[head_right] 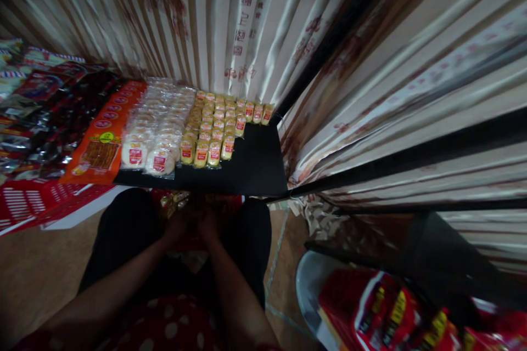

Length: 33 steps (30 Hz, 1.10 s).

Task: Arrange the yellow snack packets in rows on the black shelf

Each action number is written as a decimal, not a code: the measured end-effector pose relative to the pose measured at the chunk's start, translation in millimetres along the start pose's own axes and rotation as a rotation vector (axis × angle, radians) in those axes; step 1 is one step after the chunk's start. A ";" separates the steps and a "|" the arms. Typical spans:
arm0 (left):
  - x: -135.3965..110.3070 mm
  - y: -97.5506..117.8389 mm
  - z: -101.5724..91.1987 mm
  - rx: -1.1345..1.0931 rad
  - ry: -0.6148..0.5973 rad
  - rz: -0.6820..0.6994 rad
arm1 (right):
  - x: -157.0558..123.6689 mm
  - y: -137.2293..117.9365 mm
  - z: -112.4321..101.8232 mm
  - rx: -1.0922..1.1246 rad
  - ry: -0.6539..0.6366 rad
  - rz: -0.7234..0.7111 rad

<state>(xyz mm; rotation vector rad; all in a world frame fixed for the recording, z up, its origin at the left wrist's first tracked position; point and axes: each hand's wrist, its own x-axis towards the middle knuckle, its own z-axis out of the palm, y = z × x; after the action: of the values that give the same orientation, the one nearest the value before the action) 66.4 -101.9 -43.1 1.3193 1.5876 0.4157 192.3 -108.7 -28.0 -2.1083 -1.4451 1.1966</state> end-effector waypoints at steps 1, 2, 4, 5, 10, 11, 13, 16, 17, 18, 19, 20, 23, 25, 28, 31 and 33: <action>-1.0 3.1 -2.6 -0.012 0.034 0.006 | -2.5 -1.1 -2.8 -0.007 0.022 -0.008; -1.5 6.1 -5.2 -0.029 0.066 0.016 | -5.2 -2.3 -6.0 -0.016 0.044 -0.024; -1.6 12.5 -11.1 -0.077 0.121 0.040 | -10.8 -5.0 -13.0 -0.037 0.075 -0.073; -1.7 16.1 -14.7 -0.104 0.143 0.052 | -13.6 -6.4 -16.7 -0.044 0.081 -0.099; -10.6 41.7 -36.5 -0.265 0.123 0.086 | -25.6 -15.5 -35.0 -0.025 0.059 -0.139; -14.6 47.7 -40.6 -0.296 0.082 0.079 | -27.7 -17.3 -38.5 -0.005 0.061 -0.146; -23.8 59.7 -47.6 -0.342 0.008 0.063 | -32.0 -20.0 -45.2 0.050 0.062 -0.170; -36.3 75.8 -54.0 -0.349 -0.033 0.042 | -37.6 -20.9 -54.0 0.156 0.069 -0.190; -39.4 80.7 -55.1 -0.346 -0.039 0.044 | -39.2 -20.6 -56.6 0.194 0.076 -0.185; -41.9 85.5 -55.8 -0.352 -0.043 0.053 | -40.6 -20.3 -59.3 0.228 0.087 -0.175; -43.8 90.3 -56.2 -0.370 -0.049 0.070 | -41.9 -20.0 -62.2 0.256 0.101 -0.171; -45.1 95.1 -56.3 -0.396 -0.055 0.092 | -43.2 -20.1 -65.5 0.273 0.112 -0.178; -45.9 109.9 -54.5 -0.473 -0.066 0.151 | -47.9 -23.1 -78.0 0.264 0.143 -0.255; -43.8 120.4 -51.8 -0.473 -0.055 0.182 | -52.0 -27.6 -88.1 0.200 0.177 -0.314; -37.0 137.5 -45.8 -0.408 -0.016 0.236 | -58.9 -36.3 -103.5 0.032 0.282 -0.375; -29.5 156.5 -39.5 -0.332 0.011 0.279 | -64.7 -43.9 -116.6 -0.064 0.391 -0.409; -26.4 169.8 -35.8 -0.284 0.026 0.316 | -66.6 -46.8 -124.1 -0.082 0.450 -0.425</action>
<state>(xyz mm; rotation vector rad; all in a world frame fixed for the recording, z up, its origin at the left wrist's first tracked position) 126.6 -54.9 114.9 1.3463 1.2847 0.8239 251.0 -123.3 107.6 -1.8265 -1.6213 0.4768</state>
